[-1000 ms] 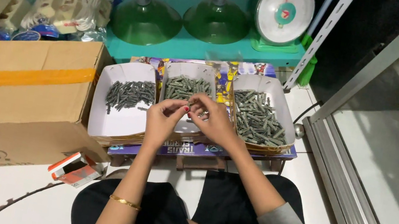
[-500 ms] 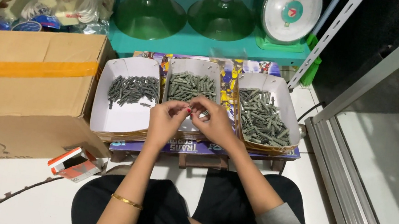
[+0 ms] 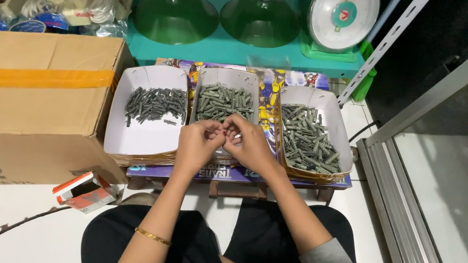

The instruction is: Sorting various types of screws into separate trays and small bags by hand.

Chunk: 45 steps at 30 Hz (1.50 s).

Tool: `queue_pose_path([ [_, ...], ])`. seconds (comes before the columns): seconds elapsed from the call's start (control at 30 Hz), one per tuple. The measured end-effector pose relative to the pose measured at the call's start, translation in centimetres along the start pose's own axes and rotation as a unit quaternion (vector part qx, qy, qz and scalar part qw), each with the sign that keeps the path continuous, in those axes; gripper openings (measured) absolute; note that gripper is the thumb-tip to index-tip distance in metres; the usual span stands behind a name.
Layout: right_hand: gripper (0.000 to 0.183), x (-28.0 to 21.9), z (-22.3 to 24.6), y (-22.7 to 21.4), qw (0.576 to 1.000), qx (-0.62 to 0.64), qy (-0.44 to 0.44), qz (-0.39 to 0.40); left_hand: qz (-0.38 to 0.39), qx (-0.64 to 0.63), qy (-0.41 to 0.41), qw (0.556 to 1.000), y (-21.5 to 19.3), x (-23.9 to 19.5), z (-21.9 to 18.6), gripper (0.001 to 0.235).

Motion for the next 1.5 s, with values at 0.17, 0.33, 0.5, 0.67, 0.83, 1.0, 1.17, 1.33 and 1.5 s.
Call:
queue_pose_path([
  [0.17, 0.026, -0.1, -0.9, 0.5, 1.000, -0.013, -0.001, 0.005, 0.010, 0.003, 0.008, 1.000, -0.1, 0.0, -0.2, 0.017],
  [0.33, 0.024, 0.0, -1.4, 1.0, 0.999, -0.039, -0.001, -0.002, 0.025, 0.005, 0.002, 1.000, -0.1, -0.1, -0.4, 0.018],
  [0.5, 0.026, 0.4, -2.2, 1.4, 0.997, -0.081, -0.005, -0.013, 0.021, 0.040, -0.017, 0.999, 0.5, 0.3, 0.5, 0.017],
  [0.67, 0.026, 0.5, -3.3, 1.7, 0.991, -0.133, -0.003, -0.017, 0.017, 0.054, -0.031, 0.998, 0.3, 0.2, -0.3, 0.016],
  [0.83, 0.024, 0.3, -2.5, 1.4, 0.987, -0.160, 0.001, -0.023, 0.005, 0.079, -0.048, 0.996, 0.0, 0.0, -0.5, 0.016],
  [1.0, 0.022, 0.3, -2.0, 1.1, 0.986, -0.162, -0.011, -0.035, -0.003, 0.049, -0.035, 0.998, -0.4, -0.3, -1.6, 0.014],
  [1.17, 0.020, 0.1, 0.0, 0.0, 0.989, -0.128, -0.034, -0.063, -0.003, 0.042, -0.020, 0.999, -0.6, -0.2, -2.0, 0.015],
  [1.33, 0.020, -0.3, -1.2, -0.1, 0.997, -0.045, -0.003, -0.069, 0.003, -0.004, -0.028, 1.000, -0.1, 0.3, 0.4, 0.017],
  [1.5, 0.047, -0.1, -1.2, 0.1, 0.998, 0.054, 0.015, -0.010, 0.015, -0.038, -0.051, 0.998, 0.0, 1.2, 1.9, 0.013],
])
Point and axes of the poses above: each hand's wrist, its own x-axis towards the middle knuckle, its own y-axis out of the palm, z = x × y, the point moved 10 cm from there along x, towards the middle knuckle, and after that the axes turned 10 degrees about -z, right-handed, at the moved point
